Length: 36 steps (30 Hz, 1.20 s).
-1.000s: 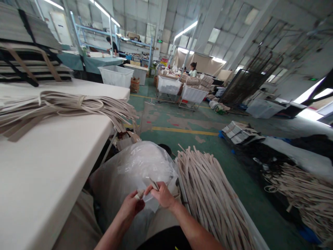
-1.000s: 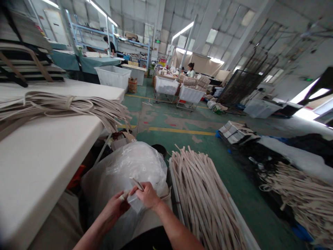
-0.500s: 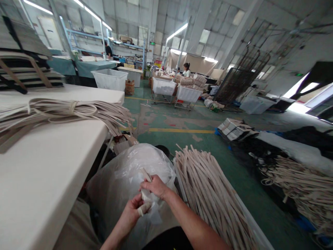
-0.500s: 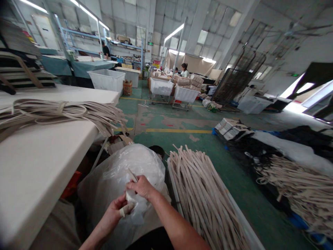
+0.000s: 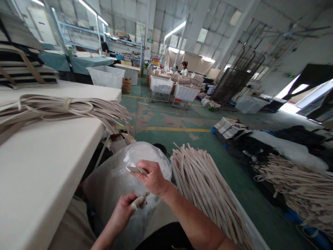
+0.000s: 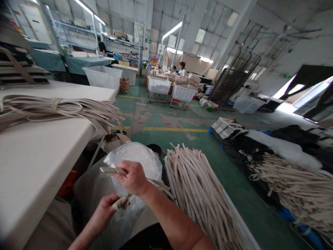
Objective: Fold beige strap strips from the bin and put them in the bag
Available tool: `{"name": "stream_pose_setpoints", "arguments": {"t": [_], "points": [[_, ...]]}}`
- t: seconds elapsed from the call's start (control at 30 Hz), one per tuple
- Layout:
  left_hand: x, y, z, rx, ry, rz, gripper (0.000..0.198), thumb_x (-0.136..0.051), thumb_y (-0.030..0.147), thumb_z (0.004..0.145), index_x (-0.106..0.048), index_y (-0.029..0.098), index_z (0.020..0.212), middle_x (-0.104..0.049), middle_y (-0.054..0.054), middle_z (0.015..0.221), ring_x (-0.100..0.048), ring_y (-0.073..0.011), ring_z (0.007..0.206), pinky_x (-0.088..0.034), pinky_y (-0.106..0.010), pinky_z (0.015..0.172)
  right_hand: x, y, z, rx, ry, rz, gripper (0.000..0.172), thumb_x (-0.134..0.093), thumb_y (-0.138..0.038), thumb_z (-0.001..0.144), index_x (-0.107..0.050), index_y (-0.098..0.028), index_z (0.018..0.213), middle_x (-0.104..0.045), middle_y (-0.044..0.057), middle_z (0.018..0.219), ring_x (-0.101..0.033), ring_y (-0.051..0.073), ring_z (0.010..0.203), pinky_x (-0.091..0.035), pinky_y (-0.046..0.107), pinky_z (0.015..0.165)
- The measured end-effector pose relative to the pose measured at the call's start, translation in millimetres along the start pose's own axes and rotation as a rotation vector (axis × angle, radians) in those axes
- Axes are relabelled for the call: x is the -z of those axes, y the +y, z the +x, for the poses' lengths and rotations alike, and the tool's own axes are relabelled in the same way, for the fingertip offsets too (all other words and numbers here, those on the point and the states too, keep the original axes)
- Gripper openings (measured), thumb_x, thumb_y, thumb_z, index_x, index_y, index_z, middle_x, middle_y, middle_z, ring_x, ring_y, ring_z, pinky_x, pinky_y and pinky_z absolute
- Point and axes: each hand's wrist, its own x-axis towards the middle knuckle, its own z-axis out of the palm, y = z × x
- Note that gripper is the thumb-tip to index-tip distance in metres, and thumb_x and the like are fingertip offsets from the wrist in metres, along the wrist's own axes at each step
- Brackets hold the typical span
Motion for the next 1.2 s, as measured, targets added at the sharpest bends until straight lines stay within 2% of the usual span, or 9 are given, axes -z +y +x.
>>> {"name": "stream_pose_setpoints", "arguments": {"t": [0.2,0.37,0.47,0.6,0.77,0.83,0.97,1.07,1.2], "points": [[6.8,4.6,-0.7,-0.033,0.015,0.07,0.036,-0.075,0.056,0.067,-0.078,0.021,0.063,-0.068,-0.007,0.06,-0.058,-0.0222,0.061,-0.045,-0.029,0.063,-8.2,-5.2,11.1,0.028,-0.128,-0.06,0.012,-0.059,-0.029,0.089,-0.066,-0.02,0.087,-0.066,0.004,0.09,-0.061,0.016,0.088,-0.044,0.027,0.082],[10.1,-0.6,4.6,0.043,0.005,0.062,0.036,-0.078,0.055,0.065,-0.08,0.02,0.072,-0.071,-0.008,0.065,-0.058,-0.0227,0.064,-0.044,-0.03,0.064,-18.4,10.3,24.5,-0.013,-0.019,-0.026,0.024,-0.06,-0.036,0.088,-0.062,-0.018,0.073,-0.057,-0.001,0.069,-0.051,0.012,0.068,-0.039,0.024,0.069],[11.1,-5.6,5.3,0.103,-0.031,0.078,0.04,-0.077,0.057,0.066,-0.079,0.017,0.068,-0.066,-0.006,0.06,-0.05,-0.0178,0.058,-0.036,-0.027,0.059,-23.2,35.9,30.6,-0.234,-0.008,-0.007,0.029,-0.062,-0.036,0.086,-0.058,-0.016,0.064,-0.046,-0.004,0.059,-0.042,0.01,0.061,-0.034,0.023,0.062],[6.2,-5.6,-3.6,0.19,-0.246,0.047,0.044,-0.077,0.057,0.067,-0.074,0.015,0.058,-0.055,-0.002,0.052,-0.037,-0.0125,0.053,-0.029,-0.027,0.057,-34.9,78.8,16.5,-0.647,-0.209,0.06,0.014,-0.065,-0.024,0.079,-0.062,-0.015,0.069,-0.048,-0.004,0.056,-0.045,0.01,0.054,-0.035,0.022,0.054],[-4.0,-5.3,-11.0,0.257,-0.387,-0.017,0.049,-0.077,0.06,0.067,-0.076,0.012,0.061,-0.059,-0.005,0.055,-0.041,-0.0125,0.054,-0.031,-0.027,0.058,-45.9,111.7,-26.9,-0.855,-0.268,0.113,0.016,-0.064,-0.021,0.076,-0.058,-0.015,0.062,-0.05,-0.001,0.052,-0.046,0.012,0.045,-0.036,0.024,0.045],[-0.8,-5.9,-7.3,0.247,-0.268,-0.101,0.05,-0.081,0.062,0.061,-0.076,0.012,0.061,-0.06,-0.005,0.055,-0.043,-0.0117,0.054,-0.032,-0.025,0.057,-39.4,114.9,-37.0,-0.89,-0.214,0.148,0.018,-0.061,-0.029,0.082,-0.059,-0.014,0.071,-0.054,0.0,0.059,-0.049,0.013,0.05,-0.039,0.024,0.046],[24.9,2.2,5.2,0.101,0.275,-0.37,0.05,-0.09,0.058,0.047,-0.075,0.013,0.063,-0.066,-0.004,0.061,-0.052,-0.0114,0.058,-0.041,-0.02,0.056,-13.1,111.0,-40.2,-0.913,-0.176,0.259,0.033,-0.045,-0.042,0.092,-0.061,-0.013,0.092,-0.066,0.006,0.077,-0.051,0.012,0.057,-0.046,0.023,0.051],[43.8,13.1,11.8,0.029,0.598,-0.623,0.054,-0.097,0.05,0.029,-0.071,0.014,0.06,-0.065,-0.001,0.061,-0.058,-0.0128,0.061,-0.051,-0.02,0.059,-1.3,99.4,-44.5,-0.91,-0.223,0.322,0.038,-0.044,-0.045,0.091,-0.061,-0.011,0.087,-0.068,0.009,0.075,-0.051,0.011,0.055,-0.046,0.023,0.05],[43.9,16.5,13.3,0.083,0.658,-0.805,0.057,-0.099,0.041,0.022,-0.069,0.014,0.062,-0.065,0.0,0.061,-0.061,-0.014,0.059,-0.056,-0.023,0.054,-12.4,72.2,-63.4,-0.864,-0.44,0.476,0.043,-0.054,-0.053,0.083,-0.062,-0.011,0.077,-0.065,0.008,0.067,-0.06,0.015,0.06,-0.045,0.022,0.047]]}}
